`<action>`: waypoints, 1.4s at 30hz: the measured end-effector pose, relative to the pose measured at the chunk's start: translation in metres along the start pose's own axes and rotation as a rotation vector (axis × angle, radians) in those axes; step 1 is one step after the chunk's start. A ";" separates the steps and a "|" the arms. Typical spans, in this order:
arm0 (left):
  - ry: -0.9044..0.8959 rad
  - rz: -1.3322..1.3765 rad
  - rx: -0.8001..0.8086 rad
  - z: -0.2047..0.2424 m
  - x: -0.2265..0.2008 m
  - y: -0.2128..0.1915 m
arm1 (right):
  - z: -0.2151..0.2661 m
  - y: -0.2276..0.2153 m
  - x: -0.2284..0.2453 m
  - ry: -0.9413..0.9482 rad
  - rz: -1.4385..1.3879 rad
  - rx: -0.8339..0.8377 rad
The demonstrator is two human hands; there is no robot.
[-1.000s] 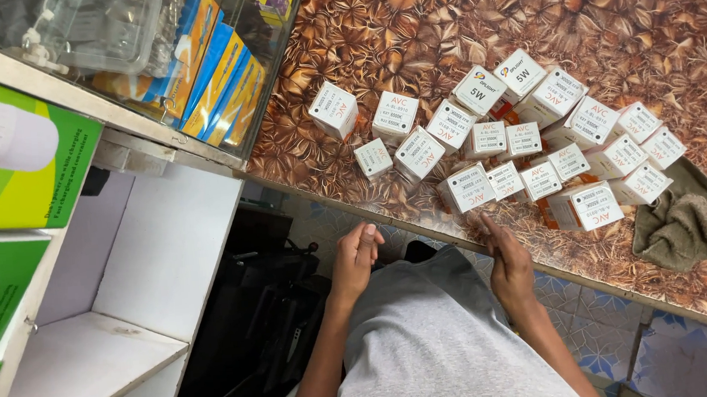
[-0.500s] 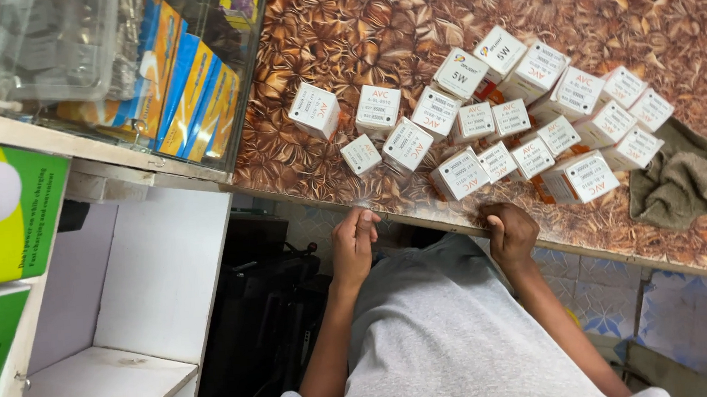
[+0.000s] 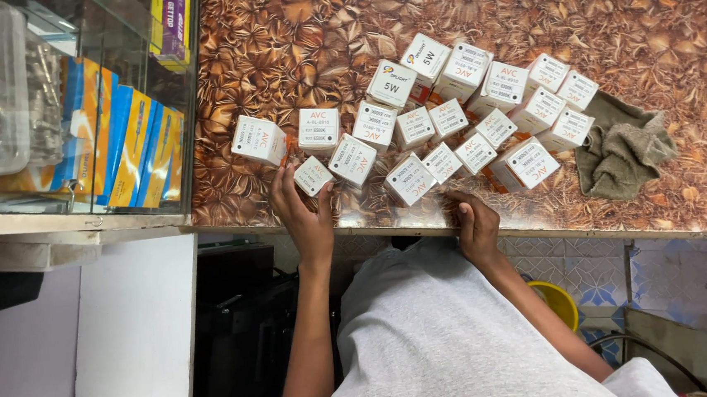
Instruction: The person wipes a white shelf with a cloth, then picks up small white boxes from a patterned countertop and places them onto the shelf. The person continues to arrange the boxes in neat rows on the shelf.
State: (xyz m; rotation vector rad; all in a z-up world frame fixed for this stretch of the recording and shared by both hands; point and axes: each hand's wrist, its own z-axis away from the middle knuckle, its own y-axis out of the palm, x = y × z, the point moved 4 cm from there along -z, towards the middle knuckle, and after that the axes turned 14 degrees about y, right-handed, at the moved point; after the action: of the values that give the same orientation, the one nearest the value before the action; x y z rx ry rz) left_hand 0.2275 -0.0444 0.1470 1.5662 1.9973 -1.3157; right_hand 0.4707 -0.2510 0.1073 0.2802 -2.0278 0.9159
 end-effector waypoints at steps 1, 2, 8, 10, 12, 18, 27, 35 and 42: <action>-0.004 0.024 -0.005 0.001 0.001 -0.002 | 0.002 -0.002 -0.004 0.029 -0.077 0.011; -0.005 0.052 -0.014 0.000 0.002 -0.001 | 0.001 -0.004 -0.009 0.052 -0.153 0.018; -0.029 0.181 0.081 -0.001 -0.005 -0.022 | -0.029 -0.060 0.025 -0.154 0.004 -0.132; -0.037 0.201 0.071 0.000 -0.005 -0.024 | -0.050 -0.077 0.037 -0.160 0.036 -0.182; -0.045 0.217 0.051 0.002 -0.002 -0.026 | -0.069 -0.091 0.052 -0.173 0.062 -0.227; -0.001 0.239 -0.002 0.008 -0.011 -0.031 | -0.090 -0.076 0.088 -0.212 0.317 0.117; -0.153 0.471 -0.031 0.050 -0.030 -0.038 | -0.084 0.005 0.115 -0.406 0.681 0.534; -0.197 0.620 -0.005 0.078 -0.039 -0.037 | -0.086 0.070 0.097 -0.503 0.411 0.409; -0.185 0.651 0.007 0.075 -0.049 -0.044 | -0.085 0.049 0.113 -0.436 0.420 0.365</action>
State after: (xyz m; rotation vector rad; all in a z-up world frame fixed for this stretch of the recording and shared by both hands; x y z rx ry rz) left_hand 0.1845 -0.1338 0.1606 1.8013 1.2105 -1.1361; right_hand 0.4317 -0.1415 0.2021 0.2727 -2.3547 1.6086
